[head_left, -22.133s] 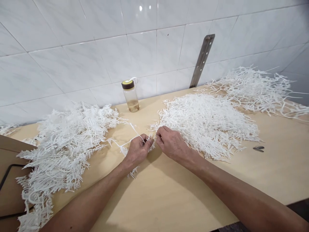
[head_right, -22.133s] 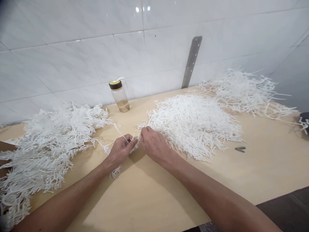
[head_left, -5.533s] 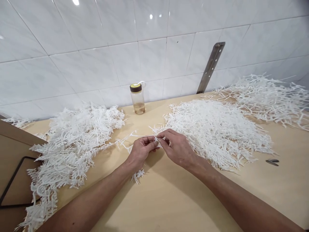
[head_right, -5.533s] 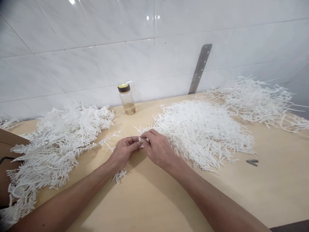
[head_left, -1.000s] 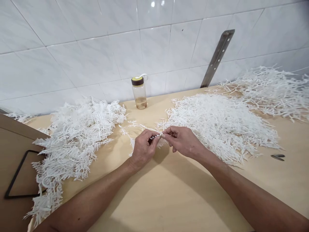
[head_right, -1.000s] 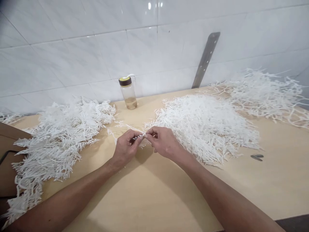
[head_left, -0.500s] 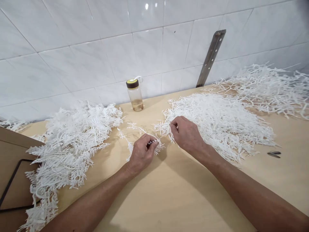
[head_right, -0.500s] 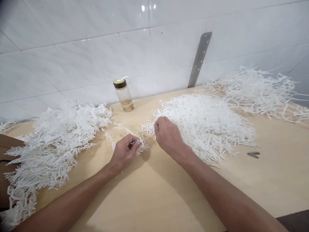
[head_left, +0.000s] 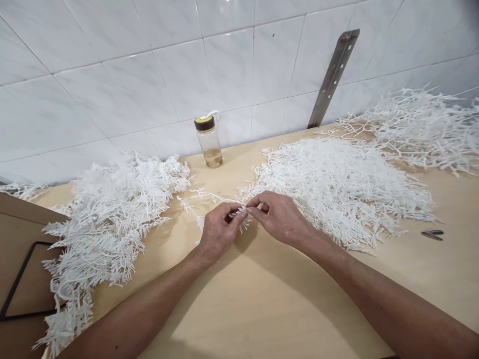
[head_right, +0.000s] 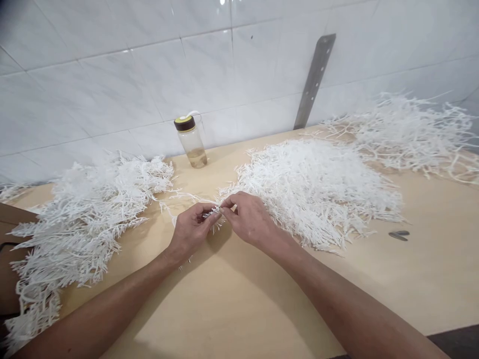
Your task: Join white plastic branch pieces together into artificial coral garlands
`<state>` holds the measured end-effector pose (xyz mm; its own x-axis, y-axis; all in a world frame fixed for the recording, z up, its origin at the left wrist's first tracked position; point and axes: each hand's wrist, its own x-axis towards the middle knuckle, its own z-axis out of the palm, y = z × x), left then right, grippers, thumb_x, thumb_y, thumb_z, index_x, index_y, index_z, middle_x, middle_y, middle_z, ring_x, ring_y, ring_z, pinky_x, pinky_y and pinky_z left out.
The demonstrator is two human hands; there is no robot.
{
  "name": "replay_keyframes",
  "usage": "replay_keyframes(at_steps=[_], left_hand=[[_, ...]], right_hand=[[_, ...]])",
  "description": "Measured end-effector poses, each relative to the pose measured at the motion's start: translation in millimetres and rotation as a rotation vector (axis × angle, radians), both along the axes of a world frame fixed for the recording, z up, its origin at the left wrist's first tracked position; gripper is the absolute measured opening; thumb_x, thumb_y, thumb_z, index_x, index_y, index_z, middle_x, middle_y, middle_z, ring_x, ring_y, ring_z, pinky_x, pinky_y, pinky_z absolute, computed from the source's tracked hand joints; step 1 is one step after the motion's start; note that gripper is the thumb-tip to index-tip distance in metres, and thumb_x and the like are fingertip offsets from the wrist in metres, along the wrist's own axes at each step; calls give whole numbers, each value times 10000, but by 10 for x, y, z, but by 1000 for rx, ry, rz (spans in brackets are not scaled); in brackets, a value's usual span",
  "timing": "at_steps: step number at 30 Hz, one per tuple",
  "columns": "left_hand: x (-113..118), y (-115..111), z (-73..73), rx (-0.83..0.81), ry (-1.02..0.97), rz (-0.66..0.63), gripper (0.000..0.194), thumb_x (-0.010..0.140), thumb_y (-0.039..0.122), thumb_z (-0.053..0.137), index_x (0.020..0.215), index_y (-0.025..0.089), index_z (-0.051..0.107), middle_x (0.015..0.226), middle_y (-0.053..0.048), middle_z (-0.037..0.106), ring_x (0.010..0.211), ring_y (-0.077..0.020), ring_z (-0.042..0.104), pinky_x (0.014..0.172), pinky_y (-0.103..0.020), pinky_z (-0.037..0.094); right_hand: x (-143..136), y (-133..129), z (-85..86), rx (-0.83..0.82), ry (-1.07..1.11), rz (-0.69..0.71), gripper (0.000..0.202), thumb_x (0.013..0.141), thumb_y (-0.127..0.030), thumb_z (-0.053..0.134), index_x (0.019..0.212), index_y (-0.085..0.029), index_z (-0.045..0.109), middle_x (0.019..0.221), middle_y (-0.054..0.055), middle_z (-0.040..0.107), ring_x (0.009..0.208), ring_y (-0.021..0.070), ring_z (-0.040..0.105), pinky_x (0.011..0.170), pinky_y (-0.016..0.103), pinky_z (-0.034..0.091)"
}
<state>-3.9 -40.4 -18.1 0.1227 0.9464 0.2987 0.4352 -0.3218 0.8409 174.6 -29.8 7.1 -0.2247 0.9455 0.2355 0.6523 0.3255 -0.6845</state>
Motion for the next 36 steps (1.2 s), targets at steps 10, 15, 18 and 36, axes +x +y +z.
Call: replay_keyframes(at_steps=[10,15,18,36], left_hand=[[5,-14,17,-84,-105,-36,268,823,363,706,1018,180,697,897,-48,732,733,-155,664,681,-281,542],[-9,34,107,-271,-305,-103,333,854,490,642,899,163,687,614,1,619,560,-121,568,544,-249,474],[-8,62,142,-335,-385,-84,434,875,567,571,734,164,645,548,0,573,502,-117,534,489,-244,428],[-109,156,172,-700,-567,-202,456,722,563,744,646,156,554,527,15,512,445,-82,454,423,-214,317]], right_hand=[[-42,-32,63,-113,-32,-41,133,853,-238,565,830,-200,690,797,28,688,671,163,595,609,275,427],[-19,-27,32,-10,28,-33,111,854,-218,544,848,-198,653,771,19,668,647,152,581,597,266,432],[-18,-22,-3,114,75,-23,101,867,-193,528,859,-197,628,785,20,656,670,150,584,615,263,440],[-160,-21,-206,510,41,118,135,942,-107,447,927,-184,556,925,81,609,762,162,600,649,275,499]])
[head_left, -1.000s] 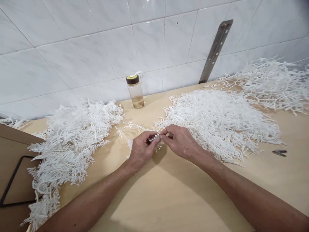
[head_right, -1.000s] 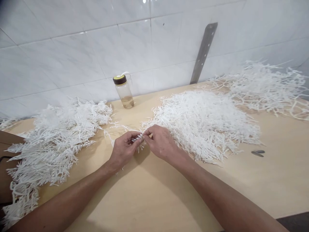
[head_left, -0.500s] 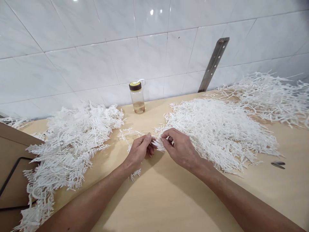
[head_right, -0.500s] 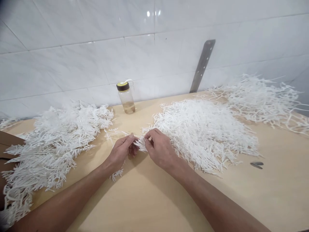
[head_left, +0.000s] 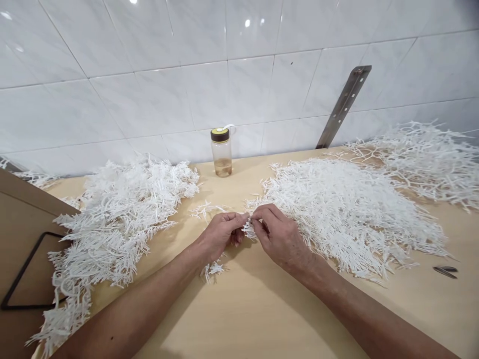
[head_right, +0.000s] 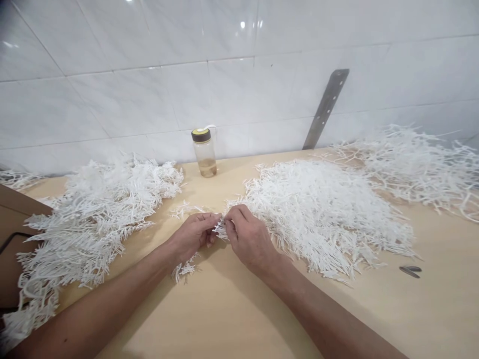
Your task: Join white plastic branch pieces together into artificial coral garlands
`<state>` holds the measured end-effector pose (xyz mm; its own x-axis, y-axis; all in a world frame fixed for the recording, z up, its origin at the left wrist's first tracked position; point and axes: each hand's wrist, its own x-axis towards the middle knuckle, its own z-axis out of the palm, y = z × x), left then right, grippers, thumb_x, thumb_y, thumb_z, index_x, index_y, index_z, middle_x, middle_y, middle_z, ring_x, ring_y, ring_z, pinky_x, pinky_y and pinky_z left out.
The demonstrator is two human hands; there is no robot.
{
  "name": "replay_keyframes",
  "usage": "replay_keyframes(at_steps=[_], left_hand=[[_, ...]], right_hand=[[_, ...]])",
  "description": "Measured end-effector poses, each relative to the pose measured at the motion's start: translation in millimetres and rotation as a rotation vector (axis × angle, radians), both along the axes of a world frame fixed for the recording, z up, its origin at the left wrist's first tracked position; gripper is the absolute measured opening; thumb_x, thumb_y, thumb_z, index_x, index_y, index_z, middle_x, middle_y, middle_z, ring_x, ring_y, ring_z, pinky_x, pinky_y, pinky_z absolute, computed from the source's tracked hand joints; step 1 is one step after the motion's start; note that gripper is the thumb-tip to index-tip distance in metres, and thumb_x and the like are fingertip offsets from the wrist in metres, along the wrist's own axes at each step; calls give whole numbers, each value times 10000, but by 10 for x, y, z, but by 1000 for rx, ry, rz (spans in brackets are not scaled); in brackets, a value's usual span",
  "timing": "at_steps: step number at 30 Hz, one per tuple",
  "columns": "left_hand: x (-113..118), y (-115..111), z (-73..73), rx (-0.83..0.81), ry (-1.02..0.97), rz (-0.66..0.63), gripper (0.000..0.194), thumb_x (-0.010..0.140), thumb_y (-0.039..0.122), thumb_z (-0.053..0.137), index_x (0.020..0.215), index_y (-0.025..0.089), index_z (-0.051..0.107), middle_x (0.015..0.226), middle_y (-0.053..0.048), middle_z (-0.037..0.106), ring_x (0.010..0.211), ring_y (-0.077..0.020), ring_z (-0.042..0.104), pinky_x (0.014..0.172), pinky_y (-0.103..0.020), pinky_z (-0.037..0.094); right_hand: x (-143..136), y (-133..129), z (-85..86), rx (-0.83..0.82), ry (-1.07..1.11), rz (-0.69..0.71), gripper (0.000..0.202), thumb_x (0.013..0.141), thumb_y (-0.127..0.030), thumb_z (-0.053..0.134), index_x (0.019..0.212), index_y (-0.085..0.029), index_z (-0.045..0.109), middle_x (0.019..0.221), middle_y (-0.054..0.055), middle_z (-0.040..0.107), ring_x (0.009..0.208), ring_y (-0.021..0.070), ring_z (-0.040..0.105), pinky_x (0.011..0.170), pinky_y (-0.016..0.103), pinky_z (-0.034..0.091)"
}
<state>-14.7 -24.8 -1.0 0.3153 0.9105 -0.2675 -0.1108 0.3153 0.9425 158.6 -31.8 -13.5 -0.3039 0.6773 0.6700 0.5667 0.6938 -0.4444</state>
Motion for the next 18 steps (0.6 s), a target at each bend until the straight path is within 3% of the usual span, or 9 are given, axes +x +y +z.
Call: replay_keyframes(at_steps=[7,12,18], left_hand=[[-7,10,21,-75,-46,66,438,604,443,858,597,162,522,477,50,460,436,-57,389,430,-197,281],[-15,40,4,-58,-98,114,403,608,417,847,572,156,542,479,35,484,451,-63,405,446,-208,306],[7,-7,40,-3,101,164,398,675,450,773,562,171,513,451,42,455,409,-65,385,428,-223,267]], right_hand=[[-15,3,-2,23,-6,-24,115,929,-109,469,901,-186,549,904,67,613,686,139,564,616,263,467],[-25,-17,-10,-72,26,-58,88,856,-111,542,831,-194,530,830,15,594,571,100,495,567,253,419],[-20,-56,13,-151,53,-40,75,827,-124,543,812,-197,552,812,5,600,556,95,494,563,252,417]])
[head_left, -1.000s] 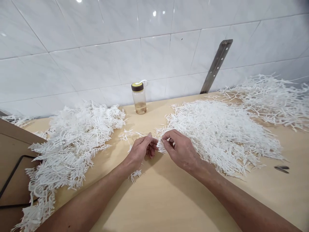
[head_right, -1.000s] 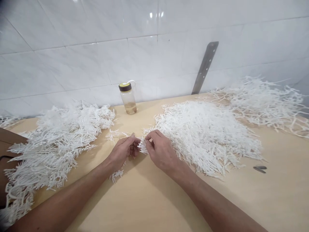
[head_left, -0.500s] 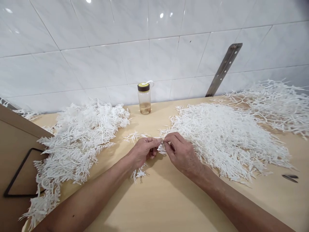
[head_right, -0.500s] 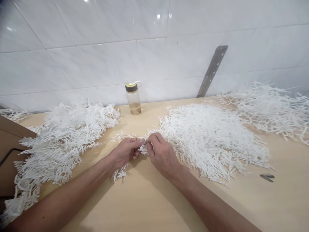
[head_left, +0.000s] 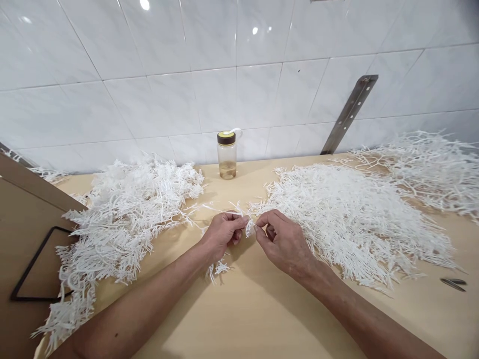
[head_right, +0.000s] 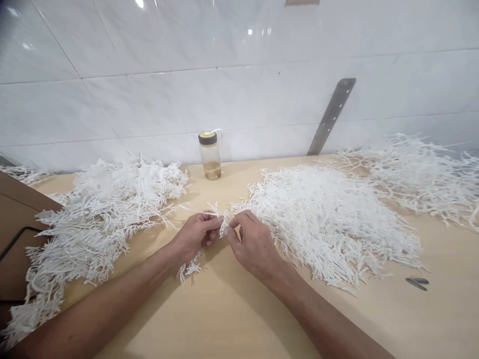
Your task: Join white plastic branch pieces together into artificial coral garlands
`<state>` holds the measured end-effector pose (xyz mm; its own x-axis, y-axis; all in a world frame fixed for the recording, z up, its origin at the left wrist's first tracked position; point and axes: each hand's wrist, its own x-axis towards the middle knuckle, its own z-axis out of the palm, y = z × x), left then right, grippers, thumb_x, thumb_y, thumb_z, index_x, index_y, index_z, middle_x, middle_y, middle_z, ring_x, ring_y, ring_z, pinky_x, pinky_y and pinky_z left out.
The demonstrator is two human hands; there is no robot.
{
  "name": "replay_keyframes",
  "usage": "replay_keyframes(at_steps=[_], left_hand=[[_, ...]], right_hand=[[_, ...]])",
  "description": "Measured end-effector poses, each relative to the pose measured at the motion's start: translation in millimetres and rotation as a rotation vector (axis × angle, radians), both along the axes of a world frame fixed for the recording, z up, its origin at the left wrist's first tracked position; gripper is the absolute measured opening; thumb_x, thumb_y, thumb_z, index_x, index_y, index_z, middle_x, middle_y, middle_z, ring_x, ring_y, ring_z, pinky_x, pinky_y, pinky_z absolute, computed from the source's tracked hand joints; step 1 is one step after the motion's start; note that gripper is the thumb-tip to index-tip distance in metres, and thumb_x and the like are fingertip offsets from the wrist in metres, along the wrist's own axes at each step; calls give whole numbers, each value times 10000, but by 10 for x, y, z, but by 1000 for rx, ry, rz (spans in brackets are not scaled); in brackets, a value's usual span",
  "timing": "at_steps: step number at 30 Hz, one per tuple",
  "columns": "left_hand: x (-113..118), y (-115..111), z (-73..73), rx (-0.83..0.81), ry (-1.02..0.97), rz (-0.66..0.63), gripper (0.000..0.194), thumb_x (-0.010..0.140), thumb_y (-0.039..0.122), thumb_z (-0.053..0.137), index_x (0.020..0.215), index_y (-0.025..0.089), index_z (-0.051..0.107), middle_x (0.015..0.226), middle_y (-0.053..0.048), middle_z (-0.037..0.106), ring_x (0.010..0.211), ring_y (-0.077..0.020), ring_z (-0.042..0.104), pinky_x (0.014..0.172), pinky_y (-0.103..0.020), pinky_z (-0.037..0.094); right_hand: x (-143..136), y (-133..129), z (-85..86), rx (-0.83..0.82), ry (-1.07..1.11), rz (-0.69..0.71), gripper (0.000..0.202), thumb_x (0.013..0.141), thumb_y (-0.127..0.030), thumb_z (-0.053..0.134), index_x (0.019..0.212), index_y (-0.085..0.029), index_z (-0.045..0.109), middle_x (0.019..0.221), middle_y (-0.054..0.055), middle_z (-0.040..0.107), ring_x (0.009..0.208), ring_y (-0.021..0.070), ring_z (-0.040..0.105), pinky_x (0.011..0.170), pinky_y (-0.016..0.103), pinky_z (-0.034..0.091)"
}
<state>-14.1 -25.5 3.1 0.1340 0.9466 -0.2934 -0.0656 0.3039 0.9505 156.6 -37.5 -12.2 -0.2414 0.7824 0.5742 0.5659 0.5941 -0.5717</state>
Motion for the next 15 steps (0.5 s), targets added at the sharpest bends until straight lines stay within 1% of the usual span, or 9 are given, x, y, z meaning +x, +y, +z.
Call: replay_keyframes(at_steps=[2,4,6,8,10,12,15], left_hand=[[14,-26,20,56,74,10,407,697,471,750,565,176,501,456,41,455,411,-69,383,423,-225,259],[28,-47,41,83,110,-3,412,714,493,729,577,181,497,454,45,444,408,-71,362,414,-228,239],[39,-61,61,88,116,-33,415,723,507,717,588,183,495,442,59,408,404,-66,317,414,-230,208],[46,-68,75,104,111,-56,424,722,506,717,580,180,485,441,72,366,412,-56,270,428,-233,179],[49,-69,80,127,116,-57,429,723,489,717,562,178,470,451,75,344,428,-53,250,445,-241,164],[47,-65,75,141,124,-59,417,734,468,705,558,179,463,464,71,338,442,-58,253,456,-250,160],[44,-60,56,145,120,-79,388,735,443,700,571,182,465,482,71,319,453,-64,252,462,-259,151]], right_hand=[[5,-5,11,-37,16,17,63,834,-143,537,814,-195,565,825,12,614,552,93,497,556,251,421],[13,-7,24,-111,30,23,50,844,-177,541,819,-197,580,791,9,618,549,99,503,543,250,421],[22,-6,46,-241,39,17,61,856,-234,554,827,-201,595,704,-5,601,551,115,513,529,251,417],[32,-6,78,-411,68,14,107,861,-300,565,839,-204,607,648,-13,583,543,125,511,504,249,408],[40,-6,118,-577,126,41,159,859,-354,566,866,-202,613,669,-12,592,508,115,491,461,240,395],[45,-8,152,-704,203,81,198,853,-387,568,907,-201,608,718,-13,600,446,89,449,408,231,379],[50,-16,181,-793,277,127,225,845,-406,577,947,-206,596,750,-24,596,386,64,409,361,224,371]])
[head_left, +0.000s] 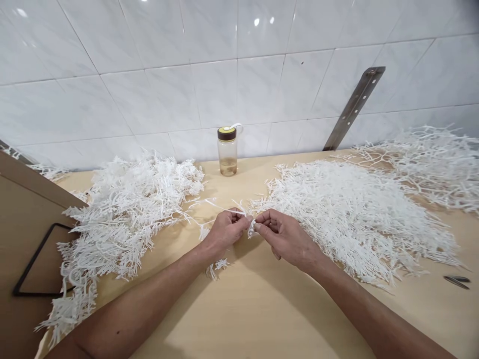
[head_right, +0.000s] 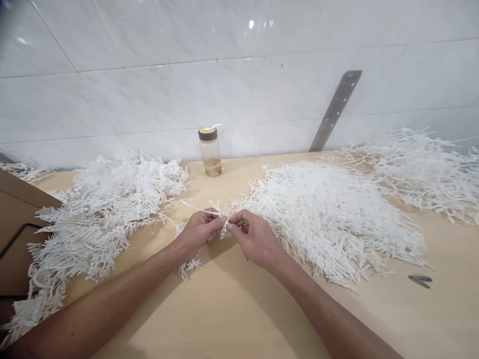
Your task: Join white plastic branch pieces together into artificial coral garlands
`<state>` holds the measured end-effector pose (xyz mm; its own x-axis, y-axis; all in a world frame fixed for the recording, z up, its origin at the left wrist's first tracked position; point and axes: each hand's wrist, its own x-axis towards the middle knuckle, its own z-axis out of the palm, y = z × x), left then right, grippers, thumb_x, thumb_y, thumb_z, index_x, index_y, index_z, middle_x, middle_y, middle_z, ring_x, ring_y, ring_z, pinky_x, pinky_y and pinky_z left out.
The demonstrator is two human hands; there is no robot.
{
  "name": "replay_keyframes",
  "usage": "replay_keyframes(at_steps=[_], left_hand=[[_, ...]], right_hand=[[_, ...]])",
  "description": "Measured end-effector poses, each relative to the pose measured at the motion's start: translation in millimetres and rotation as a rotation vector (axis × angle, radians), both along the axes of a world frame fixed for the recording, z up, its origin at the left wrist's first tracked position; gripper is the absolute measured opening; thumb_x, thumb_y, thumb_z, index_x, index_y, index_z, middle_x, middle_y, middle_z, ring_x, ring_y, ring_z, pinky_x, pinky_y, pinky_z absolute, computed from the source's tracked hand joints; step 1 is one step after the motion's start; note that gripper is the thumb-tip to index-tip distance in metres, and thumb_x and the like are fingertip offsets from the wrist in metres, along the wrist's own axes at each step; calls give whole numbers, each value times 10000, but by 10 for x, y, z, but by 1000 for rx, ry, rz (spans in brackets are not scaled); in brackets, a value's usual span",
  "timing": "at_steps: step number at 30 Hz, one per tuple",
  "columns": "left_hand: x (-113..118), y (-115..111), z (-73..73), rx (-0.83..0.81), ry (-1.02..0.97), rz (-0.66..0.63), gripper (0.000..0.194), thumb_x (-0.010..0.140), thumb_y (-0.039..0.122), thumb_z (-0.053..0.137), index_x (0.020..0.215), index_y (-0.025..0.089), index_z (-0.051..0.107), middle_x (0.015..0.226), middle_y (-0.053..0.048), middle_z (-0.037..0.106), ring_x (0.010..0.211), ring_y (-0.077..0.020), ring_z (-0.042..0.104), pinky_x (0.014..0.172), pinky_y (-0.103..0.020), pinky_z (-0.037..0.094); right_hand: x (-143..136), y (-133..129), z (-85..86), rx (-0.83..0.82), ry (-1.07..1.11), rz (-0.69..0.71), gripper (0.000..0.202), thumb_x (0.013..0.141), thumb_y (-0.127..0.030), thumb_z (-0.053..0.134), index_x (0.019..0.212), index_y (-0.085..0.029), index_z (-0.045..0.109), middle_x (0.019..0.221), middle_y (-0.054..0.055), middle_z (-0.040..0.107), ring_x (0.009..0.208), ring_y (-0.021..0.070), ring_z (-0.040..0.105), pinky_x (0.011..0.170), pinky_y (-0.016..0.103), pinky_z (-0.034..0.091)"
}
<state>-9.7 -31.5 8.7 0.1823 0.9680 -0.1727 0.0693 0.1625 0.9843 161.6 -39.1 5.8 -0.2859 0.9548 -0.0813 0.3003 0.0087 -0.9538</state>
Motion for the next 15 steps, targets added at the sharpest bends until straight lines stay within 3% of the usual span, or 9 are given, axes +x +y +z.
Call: replay_keyframes(at_steps=[8,15], left_hand=[[26,-36,-25,-32,-113,4,292,703,391,713,633,179,525,479,75,355,453,-67,288,460,-248,175],[-24,-18,-2,-125,-175,-39,332,728,437,678,601,176,517,483,67,382,427,-60,254,445,-258,135]], right_hand=[[38,-17,-6,52,-114,75,261,868,-456,560,815,-210,625,676,-24,583,393,74,432,395,224,369],[38,-6,7,16,-215,72,291,857,-503,569,813,-217,599,602,-41,528,410,92,439,425,229,352]])
